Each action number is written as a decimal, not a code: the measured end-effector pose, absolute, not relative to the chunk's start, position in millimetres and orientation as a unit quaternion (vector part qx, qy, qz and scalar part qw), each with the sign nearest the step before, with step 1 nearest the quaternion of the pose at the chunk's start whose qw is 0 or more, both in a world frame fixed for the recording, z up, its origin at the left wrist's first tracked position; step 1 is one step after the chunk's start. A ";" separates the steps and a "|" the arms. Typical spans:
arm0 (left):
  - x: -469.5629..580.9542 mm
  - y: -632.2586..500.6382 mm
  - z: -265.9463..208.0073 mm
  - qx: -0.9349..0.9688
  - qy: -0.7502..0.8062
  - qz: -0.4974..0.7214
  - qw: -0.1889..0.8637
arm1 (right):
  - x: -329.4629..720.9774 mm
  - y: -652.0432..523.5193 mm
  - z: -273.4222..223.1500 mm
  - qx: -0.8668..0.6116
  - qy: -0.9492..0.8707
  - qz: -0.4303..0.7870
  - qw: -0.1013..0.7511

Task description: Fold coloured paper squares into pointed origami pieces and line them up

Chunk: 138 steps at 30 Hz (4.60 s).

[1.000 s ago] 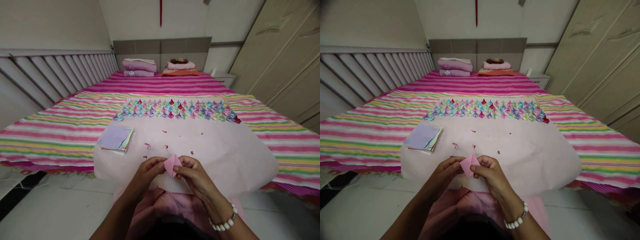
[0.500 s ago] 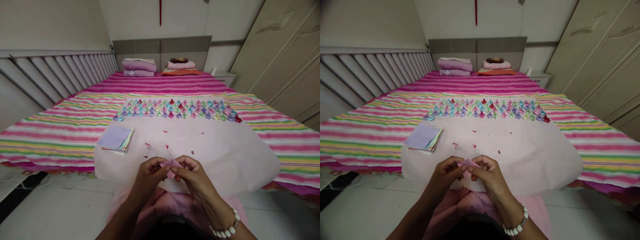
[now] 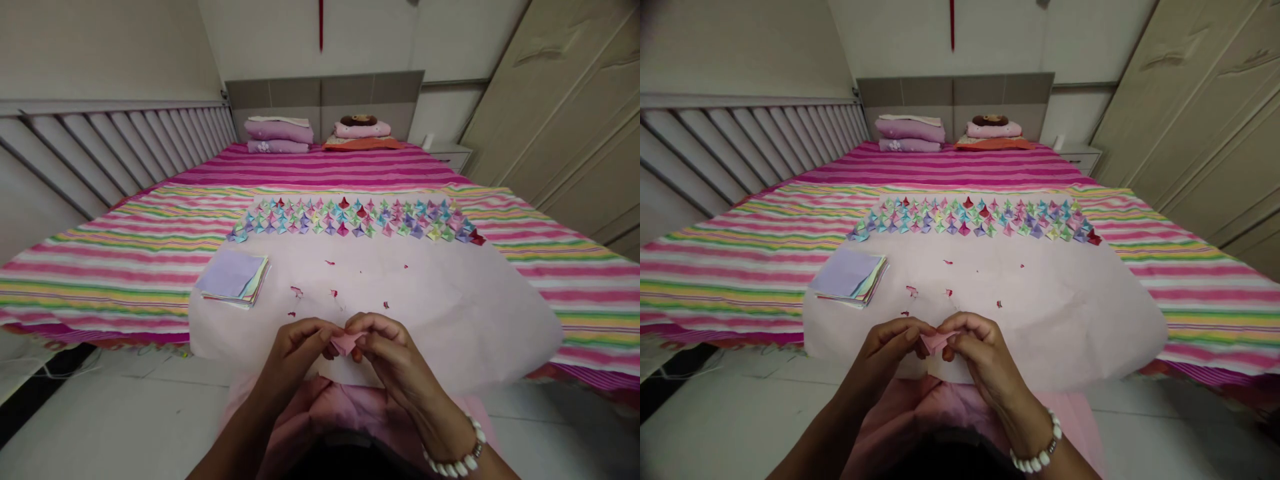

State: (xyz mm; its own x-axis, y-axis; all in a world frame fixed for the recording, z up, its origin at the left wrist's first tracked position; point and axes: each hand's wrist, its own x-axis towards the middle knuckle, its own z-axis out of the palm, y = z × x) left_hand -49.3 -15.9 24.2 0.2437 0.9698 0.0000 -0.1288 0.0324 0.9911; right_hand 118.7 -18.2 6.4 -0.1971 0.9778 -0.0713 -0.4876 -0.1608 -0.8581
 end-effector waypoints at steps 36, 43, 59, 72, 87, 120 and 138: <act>-42.2 -9.1 4.7 0.455 0.437 0.473 0.615 | 115.6 -22.4 10.6 -0.420 -0.430 0.540 0.589; -44.5 -8.6 2.2 0.430 0.398 0.470 0.660 | 118.2 -16.9 9.3 -0.421 -0.398 0.603 0.547; -42.9 -8.9 1.3 0.415 0.407 0.465 0.668 | 120.8 -15.5 5.8 -0.408 -0.402 0.626 0.529; -29.6 -7.9 -0.6 0.487 0.476 0.482 0.551 | 118.1 -6.1 -1.7 -0.477 -0.513 0.492 0.518; -19.0 -12.3 0.6 0.550 0.505 0.465 0.475 | 108.5 -11.2 -9.5 -0.452 -0.584 0.369 0.564; 9.6 91.8 14.9 0.326 0.412 0.625 0.577 | 125.9 86.0 1.1 -0.375 -0.376 0.548 0.646; 15.7 174.3 18.5 0.535 0.410 0.506 0.538 | 150.7 164.7 22.4 -0.388 -0.430 0.473 0.664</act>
